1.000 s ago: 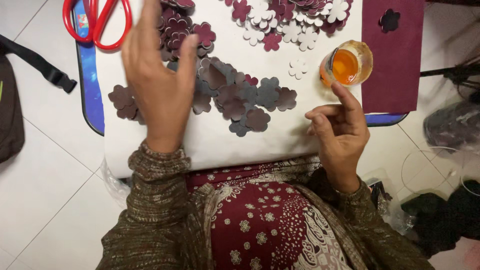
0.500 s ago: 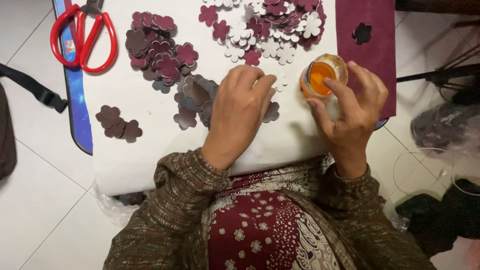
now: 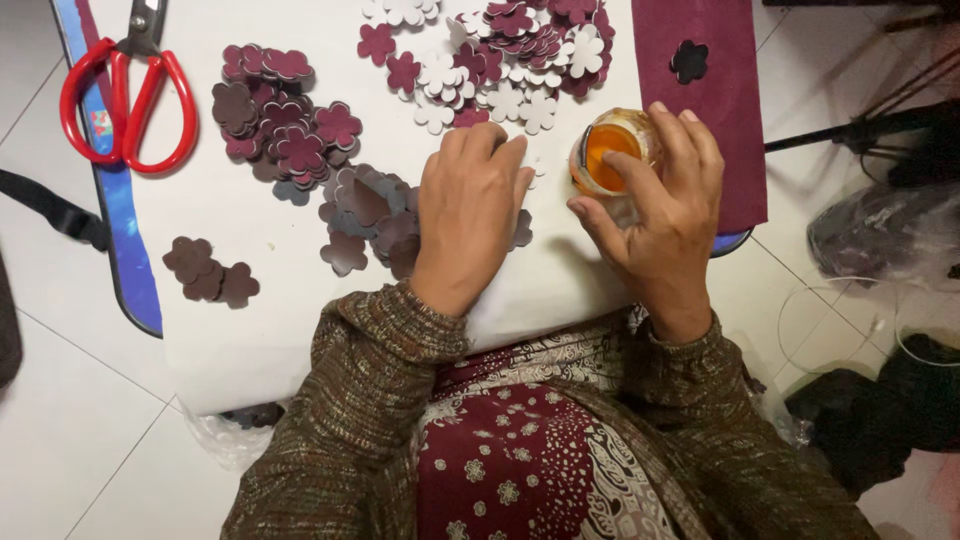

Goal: The person sits on the floor at a low table and folds paper flower cutouts one at a time, pinching and creasing each petal shape with both hands, then sets the finished flower on the table with the others. Piles of dark and white flower cutouts and a cup of orange liquid sit on the table.

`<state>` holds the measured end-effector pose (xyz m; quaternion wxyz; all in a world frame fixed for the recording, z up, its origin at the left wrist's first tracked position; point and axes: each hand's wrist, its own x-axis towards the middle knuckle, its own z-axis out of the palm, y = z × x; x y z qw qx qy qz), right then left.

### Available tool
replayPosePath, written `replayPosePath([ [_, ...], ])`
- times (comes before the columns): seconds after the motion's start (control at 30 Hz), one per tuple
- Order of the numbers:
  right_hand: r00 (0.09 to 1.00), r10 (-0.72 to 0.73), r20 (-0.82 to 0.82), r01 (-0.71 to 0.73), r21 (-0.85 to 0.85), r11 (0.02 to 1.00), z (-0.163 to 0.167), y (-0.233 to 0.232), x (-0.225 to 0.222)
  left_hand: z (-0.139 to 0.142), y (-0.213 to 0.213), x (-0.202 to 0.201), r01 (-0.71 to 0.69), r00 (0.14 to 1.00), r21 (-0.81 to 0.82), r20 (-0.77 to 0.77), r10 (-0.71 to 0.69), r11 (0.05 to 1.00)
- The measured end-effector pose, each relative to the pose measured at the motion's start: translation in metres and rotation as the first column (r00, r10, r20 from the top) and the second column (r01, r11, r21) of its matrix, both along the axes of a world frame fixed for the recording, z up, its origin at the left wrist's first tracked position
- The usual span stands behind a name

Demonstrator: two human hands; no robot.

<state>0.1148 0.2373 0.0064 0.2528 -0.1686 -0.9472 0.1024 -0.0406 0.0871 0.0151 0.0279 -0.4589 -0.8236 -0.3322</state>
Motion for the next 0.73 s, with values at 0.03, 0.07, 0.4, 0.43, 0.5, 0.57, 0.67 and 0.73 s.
replayPosePath([
  [0.03, 1.000, 0.000, 0.006, 0.000, 0.000, 1.000, -0.001, 0.000, 0.000, 0.000, -0.002, 0.002, 0.000, 1.000, 0.017, 0.002, 0.000, 1.000],
  [0.07, 1.000, 0.001, 0.011, -0.001, 0.001, 1.000, -0.001, 0.001, 0.000, -0.001, -0.004, 0.004, -0.001, 1.000, 0.034, 0.004, 0.001, 0.999],
  [0.4, 0.995, -0.058, -0.078, 0.059, 0.008, 0.998, 0.005, -0.009, 0.012, 0.012, -0.010, 0.007, -0.007, 0.985, 0.191, 0.171, -0.026, 0.982],
  [0.43, 0.996, -0.057, -0.075, 0.057, 0.001, 0.998, 0.007, -0.011, 0.017, 0.014, -0.011, 0.010, -0.032, 0.964, 0.203, 0.266, -0.024, 0.979],
  [0.5, 0.996, -0.048, -0.074, 0.047, -0.020, 0.999, 0.009, -0.017, 0.023, 0.017, -0.016, 0.014, -0.087, 0.897, 0.214, 0.442, -0.017, 0.973],
  [0.57, 0.997, -0.048, -0.067, 0.047, -0.009, 0.999, 0.006, -0.018, 0.024, 0.018, -0.020, 0.019, -0.171, 0.762, 0.275, 0.645, -0.050, 0.946],
  [0.67, 0.997, -0.053, -0.056, 0.053, 0.001, 0.999, 0.000, -0.020, 0.028, 0.014, -0.027, 0.026, -0.252, 0.546, 0.338, 0.823, -0.155, 0.907],
  [0.73, 0.997, -0.048, -0.055, 0.048, 0.004, 0.999, -0.015, -0.018, 0.011, 0.008, -0.031, 0.029, -0.266, 0.469, 0.338, 0.864, -0.185, 0.903],
])
